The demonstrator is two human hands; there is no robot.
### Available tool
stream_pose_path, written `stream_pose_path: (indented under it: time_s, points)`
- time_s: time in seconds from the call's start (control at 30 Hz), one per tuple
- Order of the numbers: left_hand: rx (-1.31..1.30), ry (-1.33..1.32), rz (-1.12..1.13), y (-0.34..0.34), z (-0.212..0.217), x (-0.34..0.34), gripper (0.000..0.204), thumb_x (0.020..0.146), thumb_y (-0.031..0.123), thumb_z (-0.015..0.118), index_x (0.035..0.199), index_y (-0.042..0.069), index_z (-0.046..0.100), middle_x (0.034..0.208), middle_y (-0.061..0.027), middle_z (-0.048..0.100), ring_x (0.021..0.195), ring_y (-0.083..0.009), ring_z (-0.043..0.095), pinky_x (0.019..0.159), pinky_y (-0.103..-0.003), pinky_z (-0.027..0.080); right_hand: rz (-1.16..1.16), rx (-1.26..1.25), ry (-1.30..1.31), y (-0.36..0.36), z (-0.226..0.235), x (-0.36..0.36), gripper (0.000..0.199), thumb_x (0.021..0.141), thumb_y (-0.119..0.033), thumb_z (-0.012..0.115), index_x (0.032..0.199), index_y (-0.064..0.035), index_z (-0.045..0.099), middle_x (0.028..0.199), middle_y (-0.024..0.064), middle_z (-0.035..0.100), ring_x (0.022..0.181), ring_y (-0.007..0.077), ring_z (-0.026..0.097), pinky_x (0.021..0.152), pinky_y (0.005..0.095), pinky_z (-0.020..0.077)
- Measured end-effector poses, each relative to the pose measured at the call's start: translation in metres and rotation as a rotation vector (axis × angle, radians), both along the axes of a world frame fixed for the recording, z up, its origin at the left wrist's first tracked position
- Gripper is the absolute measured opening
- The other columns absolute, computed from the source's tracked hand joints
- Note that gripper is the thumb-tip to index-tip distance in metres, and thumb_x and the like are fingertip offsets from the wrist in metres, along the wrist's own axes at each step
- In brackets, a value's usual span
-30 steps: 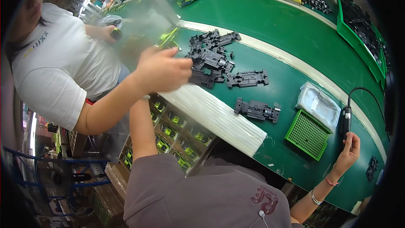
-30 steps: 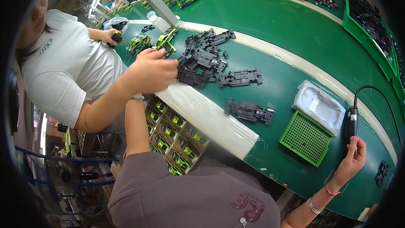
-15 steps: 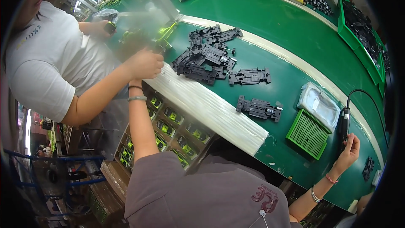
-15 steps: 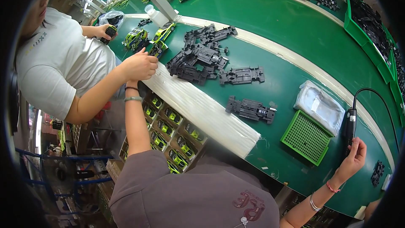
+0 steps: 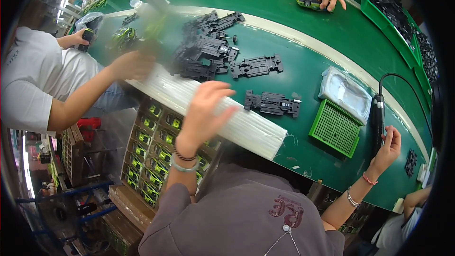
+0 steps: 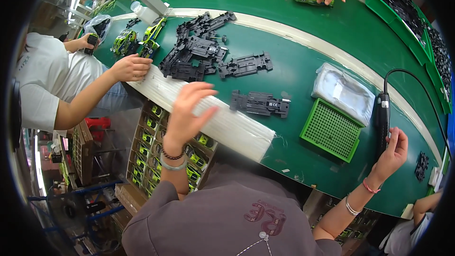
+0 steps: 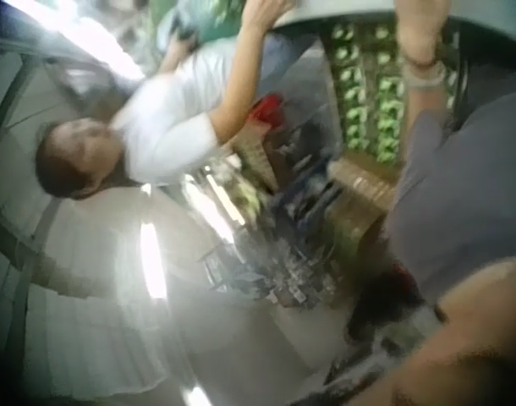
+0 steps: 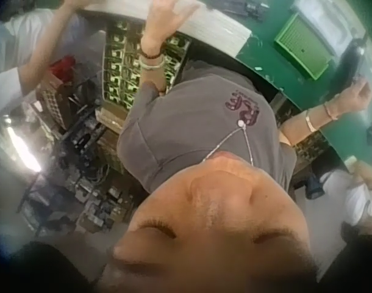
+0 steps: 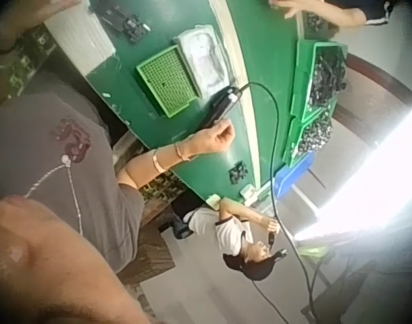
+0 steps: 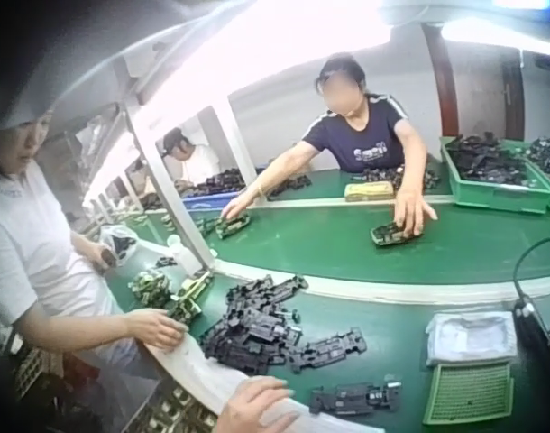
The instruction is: The person assembles toy cars on a conveyor line by fastening screws into the chassis using an electric screwdriver and placing the completed toy cars into a packaging box.
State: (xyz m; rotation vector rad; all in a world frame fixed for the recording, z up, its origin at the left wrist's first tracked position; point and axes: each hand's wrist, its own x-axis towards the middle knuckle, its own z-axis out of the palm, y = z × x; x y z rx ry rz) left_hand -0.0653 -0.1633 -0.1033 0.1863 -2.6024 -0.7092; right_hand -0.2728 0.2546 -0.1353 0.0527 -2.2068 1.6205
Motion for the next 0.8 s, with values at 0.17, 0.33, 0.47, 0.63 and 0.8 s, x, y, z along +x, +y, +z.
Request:
stream_pose_path:
  time_s: [0.17,0.33,0.47,0.63,0.8]
  points:
    - [-0.011,-0.036,-0.349,0.037,-0.013,-0.04,0.03,0.068,0.013,0.073,0.091,0.003,0.058,0.113,-0.0146,0.055,0.11,-0.0334,0.049,0.093,-0.039,0.041,0.003,-0.024,0.018,-0.001,-0.001,-0.001,0.014,0.089,-0.013,0.058,0.093,0.0005,0.061,0.087,0.0037,0.061,0.079,0.0076,0.053,0.069,0.0207,0.0426]
    - [-0.018,-0.084,-0.392,0.04,-0.019,-0.051,0.027,0.066,0.008,0.072,0.086,0.003,0.056,0.106,-0.0147,0.056,0.102,-0.0324,0.051,0.087,-0.039,0.043,-0.055,0.225,-0.041,0.001,0.001,0.0,0.017,0.089,-0.016,0.059,0.094,0.0001,0.06,0.085,0.0034,0.059,0.08,0.0083,0.053,0.072,0.0216,0.042]
    - [-0.037,-0.061,-0.288,0.02,0.002,-0.049,0.028,0.066,0.008,0.073,0.089,0.004,0.058,0.102,-0.0139,0.057,0.098,-0.0321,0.052,0.085,-0.038,0.044,0.011,0.289,-0.097,-0.003,0.001,0.002,0.025,0.086,-0.022,0.061,0.1,-0.0012,0.057,0.091,0.0054,0.058,0.087,0.0148,0.054,0.078,0.0281,0.0417]
    - [-0.22,-0.074,-0.027,-0.036,0.013,-0.054,0.032,0.065,0.009,0.074,0.091,0.003,0.058,0.1,-0.0126,0.057,0.097,-0.0313,0.052,0.084,-0.039,0.043,-0.043,0.582,-0.022,-0.009,0.011,0.011,0.032,0.084,-0.021,0.063,0.107,-0.0007,0.055,0.097,0.0096,0.056,0.087,0.0186,0.055,0.072,0.0288,0.045]
    - [-0.394,-0.074,-0.089,-0.055,0.027,-0.091,0.034,0.067,0.014,0.074,0.094,0.003,0.057,0.106,-0.0147,0.054,0.104,-0.033,0.05,0.088,-0.04,0.042,-0.034,0.678,-0.199,-0.02,0.027,0.034,0.044,0.082,-0.023,0.065,0.118,-0.0023,0.049,0.109,0.0176,0.053,0.098,0.0306,0.054,0.084,0.0371,0.0434]
